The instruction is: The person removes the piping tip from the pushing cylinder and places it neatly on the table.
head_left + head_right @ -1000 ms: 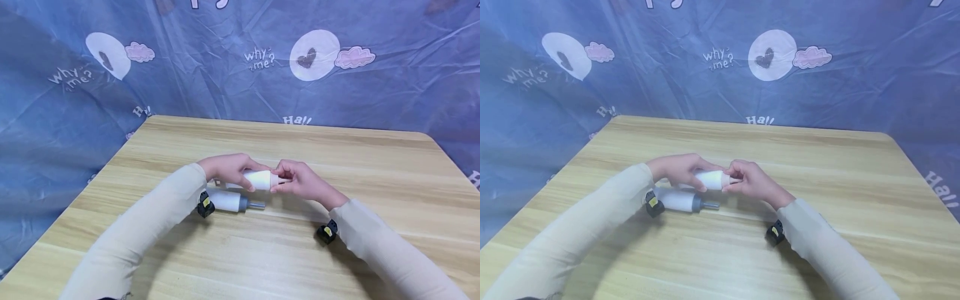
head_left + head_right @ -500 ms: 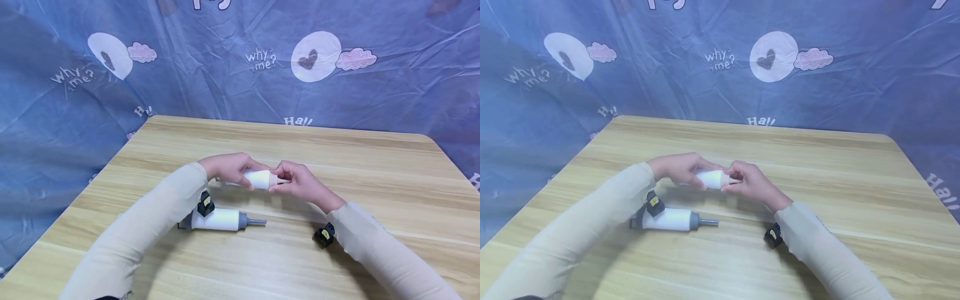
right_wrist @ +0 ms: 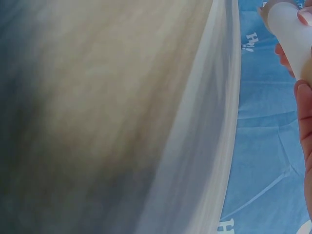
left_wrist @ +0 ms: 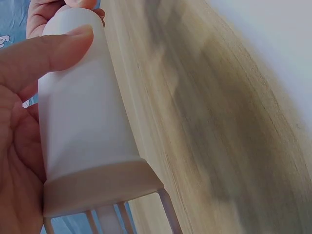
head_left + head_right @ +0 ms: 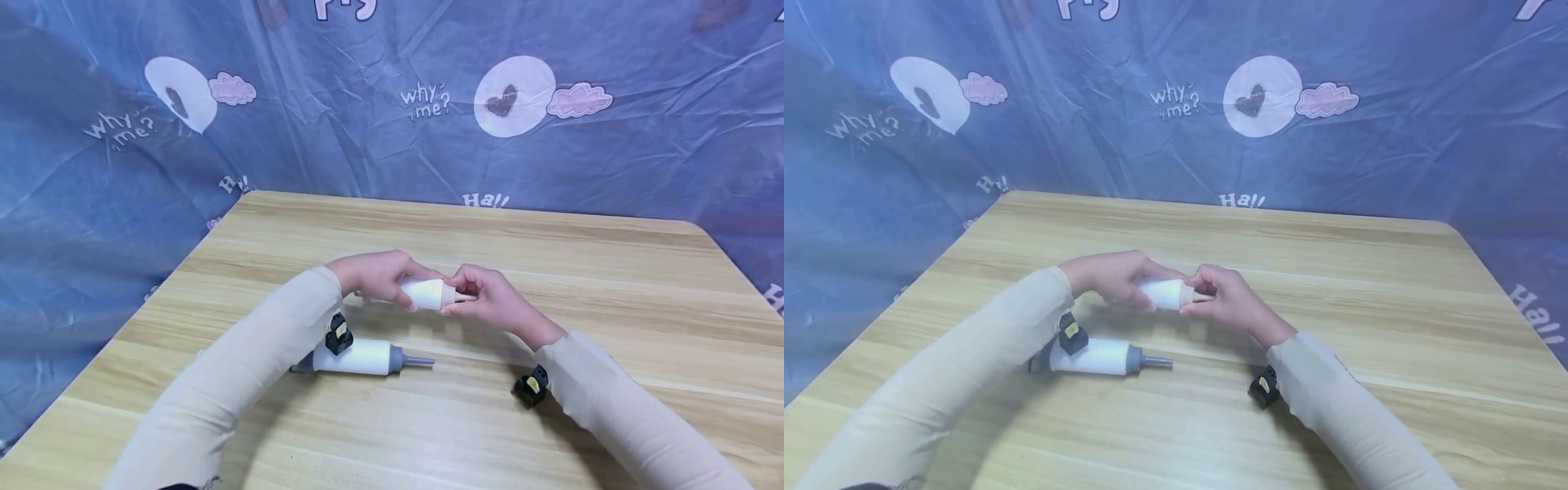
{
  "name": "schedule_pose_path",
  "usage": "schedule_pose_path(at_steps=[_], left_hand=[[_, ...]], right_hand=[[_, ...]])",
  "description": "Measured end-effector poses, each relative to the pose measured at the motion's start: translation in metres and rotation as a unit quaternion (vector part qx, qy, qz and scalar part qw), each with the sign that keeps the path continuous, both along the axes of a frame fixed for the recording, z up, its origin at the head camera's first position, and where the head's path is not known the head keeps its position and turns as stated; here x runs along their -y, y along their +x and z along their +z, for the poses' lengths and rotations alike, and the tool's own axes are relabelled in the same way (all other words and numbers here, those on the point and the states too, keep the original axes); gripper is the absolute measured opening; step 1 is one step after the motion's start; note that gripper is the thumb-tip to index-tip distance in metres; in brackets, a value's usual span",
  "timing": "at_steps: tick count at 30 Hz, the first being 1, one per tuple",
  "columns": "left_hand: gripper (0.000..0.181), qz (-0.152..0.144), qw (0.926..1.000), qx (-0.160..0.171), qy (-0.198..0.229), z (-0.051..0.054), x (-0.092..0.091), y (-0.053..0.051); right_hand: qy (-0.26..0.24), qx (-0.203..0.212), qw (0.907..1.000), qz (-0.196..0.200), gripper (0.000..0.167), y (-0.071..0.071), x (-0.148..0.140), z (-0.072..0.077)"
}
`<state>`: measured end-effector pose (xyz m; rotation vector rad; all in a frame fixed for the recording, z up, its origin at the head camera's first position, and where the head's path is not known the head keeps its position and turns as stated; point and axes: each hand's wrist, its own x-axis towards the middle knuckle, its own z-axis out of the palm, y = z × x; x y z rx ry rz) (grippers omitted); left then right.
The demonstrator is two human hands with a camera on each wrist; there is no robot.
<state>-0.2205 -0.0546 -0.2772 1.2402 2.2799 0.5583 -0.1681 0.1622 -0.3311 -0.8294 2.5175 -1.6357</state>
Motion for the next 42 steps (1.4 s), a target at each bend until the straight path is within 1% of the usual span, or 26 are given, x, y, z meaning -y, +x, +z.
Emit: schedule_pose_path(at_steps=[5,9,13,15,24,29,33,38,42], left_hand=[[0.064,0.002,1.0000,0.000,-0.004,-0.0006,-0.0001,-0.0003],[0.064,0.000,1.0000,-0.004,-0.004,0.0001,-0.0001,-0.0001],[0.064,-0.001,1.0000,-0.007,-0.005,0.0009,0.0001,0.0000],[0.064,0.000,1.0000,-0.007,-0.006,0.0010,0.0004,0.0000],[0.065,0.014,0.9997,-0.001,-0.018,-0.0007,0.0016,0.0005],[0.065,0.022,0.9995,0.010,-0.019,-0.0017,0.0022,0.0015],[0.065,0.019,0.9996,0.015,-0.014,-0.0025,0.0025,0.0024],[0.065,0.010,0.9999,0.004,-0.011,-0.0021,0.0025,0.0025],[0.065,0.006,0.9999,-0.001,-0.010,-0.0019,0.0024,0.0024]], right_hand=[[-0.004,0.000,1.0000,0.000,0.024,-0.0001,-0.0002,-0.0019],[-0.005,-0.012,0.9999,-0.001,0.025,0.0006,-0.0002,-0.0021],[0.002,-0.027,0.9996,-0.009,0.025,0.0007,0.0006,-0.0020],[0.006,-0.028,0.9995,-0.014,0.026,0.0009,0.0011,-0.0023],[0.026,-0.012,0.9991,-0.031,0.030,0.0019,0.0030,-0.0021],[0.025,-0.002,0.9993,-0.027,0.031,0.0032,0.0035,-0.0010],[0.024,0.001,0.9994,-0.025,0.032,0.0039,0.0036,-0.0018],[0.025,0.006,0.9992,-0.030,0.032,0.0045,0.0036,-0.0025],[0.025,0.013,0.9990,-0.035,0.036,0.0042,0.0023,-0.0033]])
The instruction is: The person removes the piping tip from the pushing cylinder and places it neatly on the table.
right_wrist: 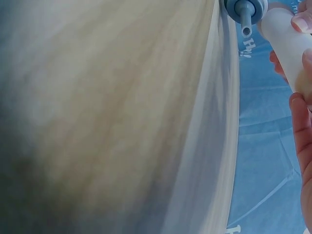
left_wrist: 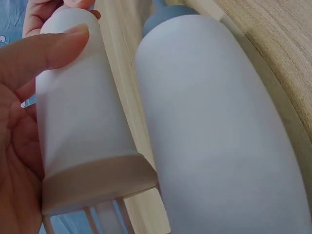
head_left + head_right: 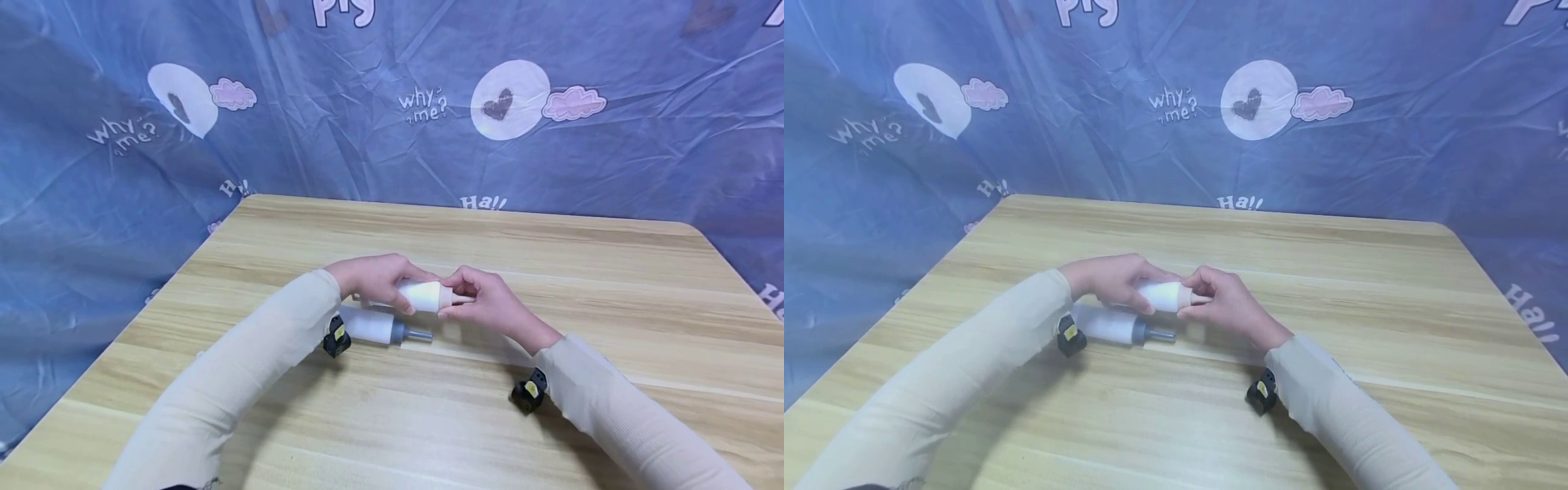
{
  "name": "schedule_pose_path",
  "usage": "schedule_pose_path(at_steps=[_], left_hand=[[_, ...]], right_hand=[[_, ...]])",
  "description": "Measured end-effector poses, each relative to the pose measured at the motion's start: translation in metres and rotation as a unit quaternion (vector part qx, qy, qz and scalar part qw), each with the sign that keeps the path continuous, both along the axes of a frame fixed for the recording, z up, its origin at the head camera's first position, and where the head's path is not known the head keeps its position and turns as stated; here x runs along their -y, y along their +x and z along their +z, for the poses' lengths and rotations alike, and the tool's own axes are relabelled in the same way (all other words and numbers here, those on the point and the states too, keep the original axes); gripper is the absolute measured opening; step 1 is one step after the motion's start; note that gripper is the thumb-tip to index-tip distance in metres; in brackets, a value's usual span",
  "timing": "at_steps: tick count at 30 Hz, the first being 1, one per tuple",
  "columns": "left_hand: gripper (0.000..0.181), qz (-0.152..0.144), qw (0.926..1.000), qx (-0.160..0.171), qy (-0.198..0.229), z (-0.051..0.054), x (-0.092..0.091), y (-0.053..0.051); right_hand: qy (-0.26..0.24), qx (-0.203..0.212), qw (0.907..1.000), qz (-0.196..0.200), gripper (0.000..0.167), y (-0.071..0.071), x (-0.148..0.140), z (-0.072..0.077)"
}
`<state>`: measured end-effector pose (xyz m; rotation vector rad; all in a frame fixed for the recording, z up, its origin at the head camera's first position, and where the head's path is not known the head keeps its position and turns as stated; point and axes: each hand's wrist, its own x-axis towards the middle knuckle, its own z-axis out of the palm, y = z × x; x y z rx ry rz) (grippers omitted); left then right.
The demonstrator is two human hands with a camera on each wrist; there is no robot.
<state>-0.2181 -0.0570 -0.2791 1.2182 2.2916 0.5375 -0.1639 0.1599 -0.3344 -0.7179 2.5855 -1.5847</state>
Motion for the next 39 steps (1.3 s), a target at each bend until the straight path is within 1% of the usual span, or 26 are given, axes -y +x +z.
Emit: schedule_pose_path(at_steps=[4,7,13,18,23,31,39], left_hand=[[0.064,0.001,1.0000,-0.007,0.001,0.0004,-0.0004,-0.0002],[0.064,0.004,0.9999,-0.010,0.000,0.0013,-0.0009,0.0004],[0.064,-0.001,0.9997,-0.026,-0.002,0.0033,-0.0023,0.0010],[0.064,-0.006,0.9993,-0.037,-0.001,0.0040,-0.0036,0.0002],[0.064,-0.006,0.9992,-0.039,-0.002,0.0039,-0.0038,0.0002],[0.065,0.001,0.9991,-0.041,-0.007,0.0016,-0.0031,-0.0009],[0.065,0.003,0.9994,-0.033,-0.007,0.0007,-0.0029,-0.0021]], right_hand=[[-0.009,0.015,0.9998,-0.006,0.041,-0.0018,-0.0031,-0.0005],[-0.016,0.020,0.9996,-0.009,0.043,-0.0033,-0.0056,-0.0006],[-0.020,0.018,0.9995,-0.014,0.034,-0.0046,-0.0096,-0.0008],[-0.033,0.031,0.9989,-0.011,0.028,-0.0051,-0.0105,-0.0013],[-0.045,0.044,0.9980,-0.005,0.027,-0.0048,-0.0092,-0.0008],[-0.035,0.036,0.9985,-0.022,0.032,-0.0043,-0.0068,0.0008],[-0.042,0.040,0.9982,-0.015,0.036,-0.0044,-0.0054,0.0022]])
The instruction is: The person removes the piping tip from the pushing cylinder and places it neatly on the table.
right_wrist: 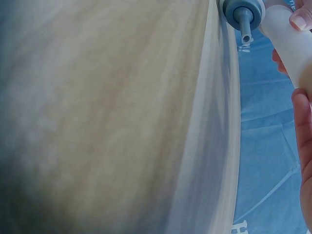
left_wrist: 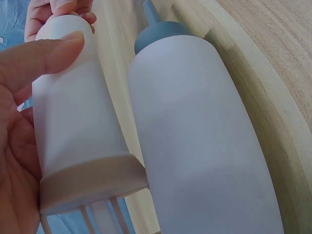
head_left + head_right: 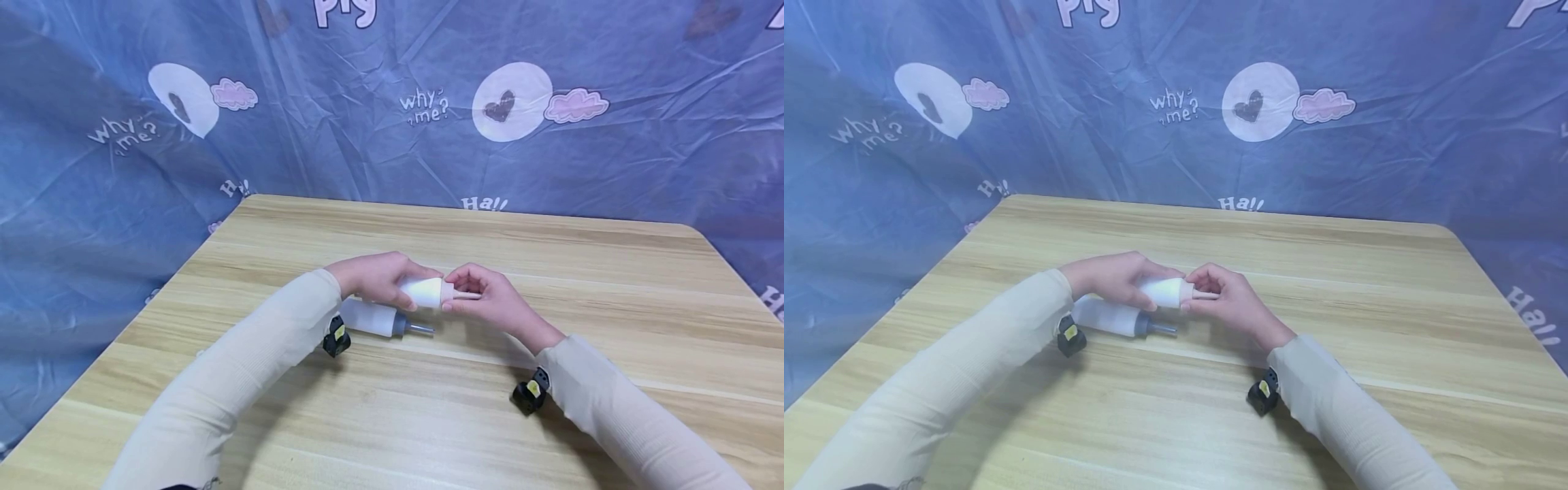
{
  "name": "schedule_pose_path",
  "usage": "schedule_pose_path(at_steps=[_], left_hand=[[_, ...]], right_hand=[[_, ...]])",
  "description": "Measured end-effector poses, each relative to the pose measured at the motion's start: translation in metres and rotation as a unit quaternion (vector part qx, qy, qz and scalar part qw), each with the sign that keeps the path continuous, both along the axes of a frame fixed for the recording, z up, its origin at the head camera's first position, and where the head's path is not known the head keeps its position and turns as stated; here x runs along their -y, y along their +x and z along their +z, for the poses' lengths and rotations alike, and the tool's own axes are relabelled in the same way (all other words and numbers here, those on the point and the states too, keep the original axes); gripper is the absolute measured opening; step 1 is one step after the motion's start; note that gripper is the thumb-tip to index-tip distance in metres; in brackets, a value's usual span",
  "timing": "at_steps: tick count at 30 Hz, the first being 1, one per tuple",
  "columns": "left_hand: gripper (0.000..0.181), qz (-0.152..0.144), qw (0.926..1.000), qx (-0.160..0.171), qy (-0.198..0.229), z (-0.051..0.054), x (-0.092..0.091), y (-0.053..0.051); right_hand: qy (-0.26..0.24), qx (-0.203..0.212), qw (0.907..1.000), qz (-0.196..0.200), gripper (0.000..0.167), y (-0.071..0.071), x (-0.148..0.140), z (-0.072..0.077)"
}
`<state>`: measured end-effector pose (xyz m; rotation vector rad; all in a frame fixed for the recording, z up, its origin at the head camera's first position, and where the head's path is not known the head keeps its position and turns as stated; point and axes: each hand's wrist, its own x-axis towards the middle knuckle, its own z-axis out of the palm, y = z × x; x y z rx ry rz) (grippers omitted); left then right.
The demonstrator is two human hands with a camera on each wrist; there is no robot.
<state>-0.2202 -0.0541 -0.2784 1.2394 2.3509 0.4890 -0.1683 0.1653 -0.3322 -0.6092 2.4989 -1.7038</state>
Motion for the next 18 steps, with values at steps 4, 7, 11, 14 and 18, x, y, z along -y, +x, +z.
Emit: schedule_pose_path(at_steps=[4,7,11,14,18], left_hand=[[0.065,0.004,1.0000,0.007,-0.001,0.0000,0.0001,0.0006],[0.065,0.007,0.9999,0.009,-0.003,-0.0002,0.0003,0.0010],[0.064,0.008,0.9999,0.012,-0.004,-0.0005,0.0008,0.0016],[0.065,0.009,0.9999,0.011,-0.007,-0.0006,0.0011,0.0019],[0.064,0.009,0.9999,0.009,-0.009,-0.0006,0.0009,0.0021]], right_hand=[[0.000,-0.001,1.0000,-0.001,0.037,0.0010,0.0009,-0.0002],[0.003,-0.007,1.0000,0.000,0.038,0.0013,0.0016,-0.0006],[0.004,-0.016,0.9999,0.001,0.038,0.0016,0.0021,-0.0014],[0.004,-0.021,0.9998,0.002,0.038,0.0018,0.0022,-0.0024],[0.008,-0.020,0.9998,0.002,0.040,0.0020,0.0020,-0.0034]])
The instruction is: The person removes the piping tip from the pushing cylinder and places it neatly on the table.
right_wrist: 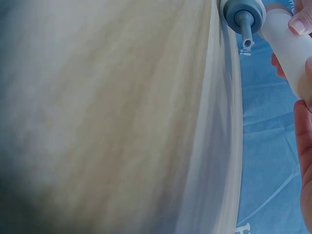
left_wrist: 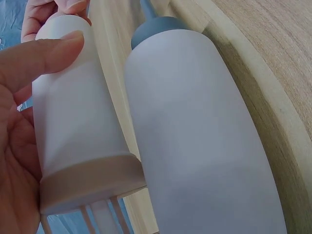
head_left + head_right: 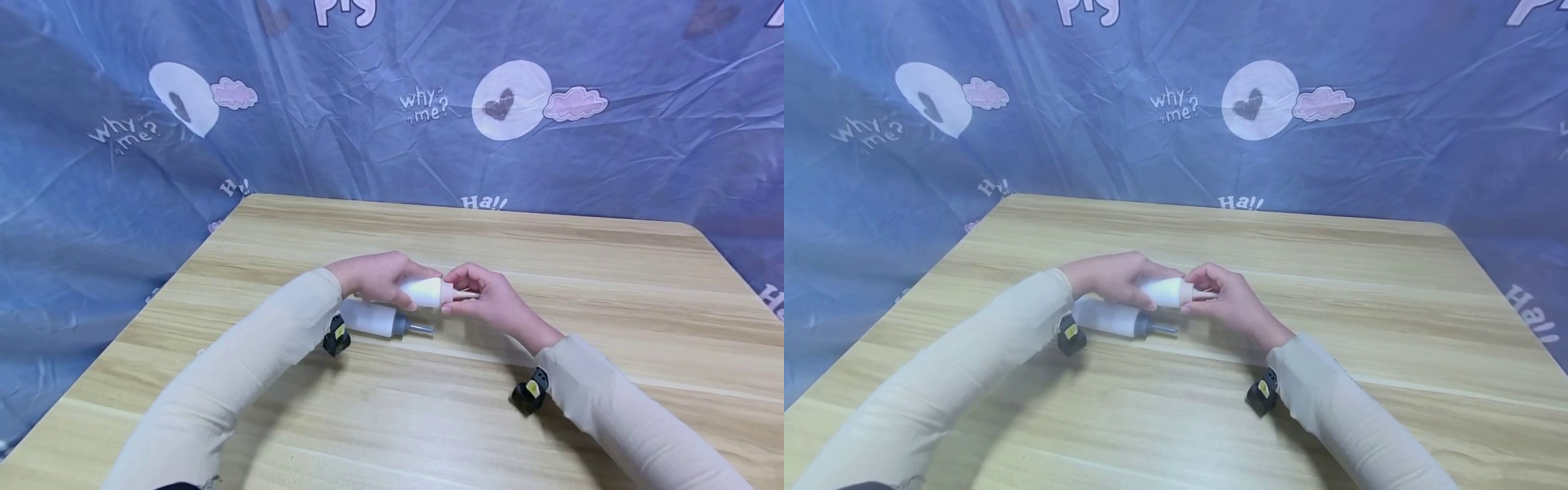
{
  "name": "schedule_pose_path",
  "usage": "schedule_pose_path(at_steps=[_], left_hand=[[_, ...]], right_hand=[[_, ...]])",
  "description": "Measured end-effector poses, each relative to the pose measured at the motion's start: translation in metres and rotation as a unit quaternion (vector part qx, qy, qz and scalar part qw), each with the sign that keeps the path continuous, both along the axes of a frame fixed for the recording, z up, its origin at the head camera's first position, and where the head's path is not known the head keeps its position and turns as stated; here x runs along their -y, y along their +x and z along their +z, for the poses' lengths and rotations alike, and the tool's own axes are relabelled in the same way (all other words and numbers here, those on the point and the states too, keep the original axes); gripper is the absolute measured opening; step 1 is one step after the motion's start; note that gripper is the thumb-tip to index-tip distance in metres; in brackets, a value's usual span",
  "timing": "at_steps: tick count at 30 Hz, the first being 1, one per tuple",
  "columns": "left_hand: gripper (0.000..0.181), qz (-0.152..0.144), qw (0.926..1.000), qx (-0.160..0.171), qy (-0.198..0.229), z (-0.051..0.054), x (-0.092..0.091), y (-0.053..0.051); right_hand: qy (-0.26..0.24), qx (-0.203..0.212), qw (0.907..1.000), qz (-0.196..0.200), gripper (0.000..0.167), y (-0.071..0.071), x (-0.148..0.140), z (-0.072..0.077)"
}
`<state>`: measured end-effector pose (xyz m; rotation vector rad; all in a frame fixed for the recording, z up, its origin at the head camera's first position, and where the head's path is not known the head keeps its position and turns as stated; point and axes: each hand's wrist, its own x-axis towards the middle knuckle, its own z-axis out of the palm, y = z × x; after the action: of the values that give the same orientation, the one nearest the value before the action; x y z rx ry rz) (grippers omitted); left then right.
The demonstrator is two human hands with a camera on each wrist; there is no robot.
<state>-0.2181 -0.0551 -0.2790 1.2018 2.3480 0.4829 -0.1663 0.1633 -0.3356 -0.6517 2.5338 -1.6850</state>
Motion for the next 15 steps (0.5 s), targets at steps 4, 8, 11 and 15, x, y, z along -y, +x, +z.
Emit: schedule_pose_path(at_steps=[4,8,11,15], left_hand=[[0.063,-0.002,1.0000,0.004,0.007,-0.0003,-0.0006,-0.0006],[0.064,-0.001,1.0000,0.002,0.006,-0.0008,-0.0008,-0.0005],[0.064,-0.001,1.0000,-0.003,0.002,-0.0007,-0.0005,-0.0004],[0.065,-0.005,1.0000,-0.008,0.003,-0.0004,0.0001,-0.0007]], right_hand=[[0.001,0.009,1.0000,-0.002,0.039,0.0000,-0.0010,0.0009],[0.000,0.013,0.9999,-0.006,0.031,0.0000,-0.0019,0.0016],[0.003,0.018,0.9998,-0.009,0.026,-0.0002,-0.0019,0.0016],[-0.005,0.031,0.9995,-0.005,0.024,-0.0007,-0.0024,0.0007]])
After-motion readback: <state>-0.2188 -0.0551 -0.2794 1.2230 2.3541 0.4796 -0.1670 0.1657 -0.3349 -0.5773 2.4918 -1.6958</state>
